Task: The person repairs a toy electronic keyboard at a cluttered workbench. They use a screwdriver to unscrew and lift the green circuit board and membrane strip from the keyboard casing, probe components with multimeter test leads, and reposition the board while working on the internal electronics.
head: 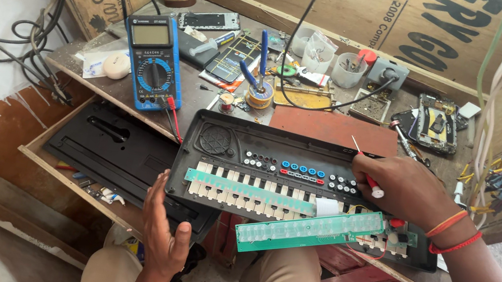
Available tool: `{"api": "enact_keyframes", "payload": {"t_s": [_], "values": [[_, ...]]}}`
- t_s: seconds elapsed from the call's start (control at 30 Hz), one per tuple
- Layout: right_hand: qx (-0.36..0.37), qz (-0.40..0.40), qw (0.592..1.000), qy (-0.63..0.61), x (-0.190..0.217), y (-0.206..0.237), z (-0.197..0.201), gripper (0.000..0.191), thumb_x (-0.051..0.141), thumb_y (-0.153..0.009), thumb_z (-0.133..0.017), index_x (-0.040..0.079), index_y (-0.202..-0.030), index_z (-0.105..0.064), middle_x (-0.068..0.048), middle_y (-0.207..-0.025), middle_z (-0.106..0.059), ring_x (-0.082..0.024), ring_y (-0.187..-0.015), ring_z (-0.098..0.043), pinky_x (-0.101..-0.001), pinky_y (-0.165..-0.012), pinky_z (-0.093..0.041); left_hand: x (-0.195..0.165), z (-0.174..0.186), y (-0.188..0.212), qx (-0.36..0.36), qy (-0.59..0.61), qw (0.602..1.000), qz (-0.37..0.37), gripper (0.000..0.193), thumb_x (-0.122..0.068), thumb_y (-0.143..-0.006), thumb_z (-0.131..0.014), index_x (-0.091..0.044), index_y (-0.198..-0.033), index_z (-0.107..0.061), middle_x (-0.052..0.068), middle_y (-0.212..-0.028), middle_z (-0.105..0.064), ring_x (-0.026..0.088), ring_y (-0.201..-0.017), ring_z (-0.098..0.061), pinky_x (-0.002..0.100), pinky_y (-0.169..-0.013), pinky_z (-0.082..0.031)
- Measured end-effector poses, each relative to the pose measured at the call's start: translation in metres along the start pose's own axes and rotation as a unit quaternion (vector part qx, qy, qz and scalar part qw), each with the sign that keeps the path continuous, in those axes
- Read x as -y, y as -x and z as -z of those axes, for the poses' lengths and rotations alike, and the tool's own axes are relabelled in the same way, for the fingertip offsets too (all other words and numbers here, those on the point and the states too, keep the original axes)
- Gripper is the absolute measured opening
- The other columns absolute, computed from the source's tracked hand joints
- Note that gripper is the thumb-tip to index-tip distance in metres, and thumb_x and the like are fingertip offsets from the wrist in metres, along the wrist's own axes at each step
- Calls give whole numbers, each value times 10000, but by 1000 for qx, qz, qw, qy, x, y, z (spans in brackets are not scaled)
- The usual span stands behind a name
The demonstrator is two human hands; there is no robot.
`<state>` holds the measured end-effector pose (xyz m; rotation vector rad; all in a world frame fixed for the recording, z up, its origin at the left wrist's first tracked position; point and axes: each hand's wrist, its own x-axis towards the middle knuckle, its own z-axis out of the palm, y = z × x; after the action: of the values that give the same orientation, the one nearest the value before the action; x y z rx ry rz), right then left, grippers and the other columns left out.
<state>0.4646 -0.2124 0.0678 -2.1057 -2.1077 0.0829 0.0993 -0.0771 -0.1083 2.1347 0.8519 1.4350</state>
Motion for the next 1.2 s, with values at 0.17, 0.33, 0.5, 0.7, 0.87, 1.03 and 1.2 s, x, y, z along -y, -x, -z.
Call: {"api": "enact_keyframes", "payload": {"t_s": [0.17, 0.33, 0.5, 0.7, 0.87, 1.03, 1.2], "values": [[-40, 15, 998, -39, 3, 0, 3, 278, 73, -718, -776, 126, -899, -572, -67, -737, -689, -307, -725, -694, -444, -639, -522, 0, 2, 1, 7, 0, 1000, 11, 907, -672, -1032, -327, 76, -1544, -332, 282, -1586, -398, 435, -1532, -342, 565, -1249, -260], [-106, 56, 991, -57, -1, -3, -2, 267, 64, -736, -777, 105, -902, -572, -75, -775, -692, -321, -746, -685, -442, -635, -513, 1, 1, 2, 12, -6, 1000, 19, 910, -680, -1025, -326, 67, -1544, -338, 274, -1584, -406, 427, -1529, -349, 563, -1243, -259], [-51, 40, 996, -60, -2, -13, -10, 269, 9, -725, -730, 106, -914, -564, -56, -766, -704, -300, -775, -708, -426, -661, -529, 0, 2, 3, 14, -7, 1000, 27, 913, -682, -1022, -331, 63, -1549, -334, 276, -1577, -408, 423, -1514, -366, 560, -1235, -270], [-81, 41, 994, -67, -1, -7, -7, 243, 38, -757, -751, 93, -924, -585, -79, -810, -718, -336, -805, -701, -449, -656, -526, 0, 3, 3, 14, -11, 999, 30, 921, -684, -1019, -333, 69, -1550, -329, 282, -1567, -417, 425, -1500, -378, 556, -1227, -278], [-54, 27, 997, -56, 1, -5, -6, 219, 72, -728, -750, 112, -882, -600, -64, -775, -719, -306, -783, -713, -442, -666, -535, 0, 3, 2, 15, -10, 1000, 22, 915, -684, -1021, -332, 67, -1544, -343, 284, -1560, -419, 426, -1506, -377, 555, -1236, -276], [-61, 22, 997, -32, 3, -7, -8, 218, 143, -741, -783, 119, -875, -612, -86, -761, -698, -330, -761, -688, -462, -649, -519, 1, 3, 4, 14, -19, 999, 31, 927, -691, -1014, -324, 68, -1545, -342, 282, -1553, -428, 422, -1498, -380, 555, -1228, -275], [-48, 20, 998, -21, 6, -11, -8, 219, 135, -761, -769, 116, -896, -598, -79, -769, -695, -325, -774, -688, -462, -657, -518, 3, 2, 5, 20, -19, 999, 31, 934, -699, -1010, -318, 67, -1544, -338, 281, -1542, -426, 425, -1497, -370, 563, -1224, -271]]}}
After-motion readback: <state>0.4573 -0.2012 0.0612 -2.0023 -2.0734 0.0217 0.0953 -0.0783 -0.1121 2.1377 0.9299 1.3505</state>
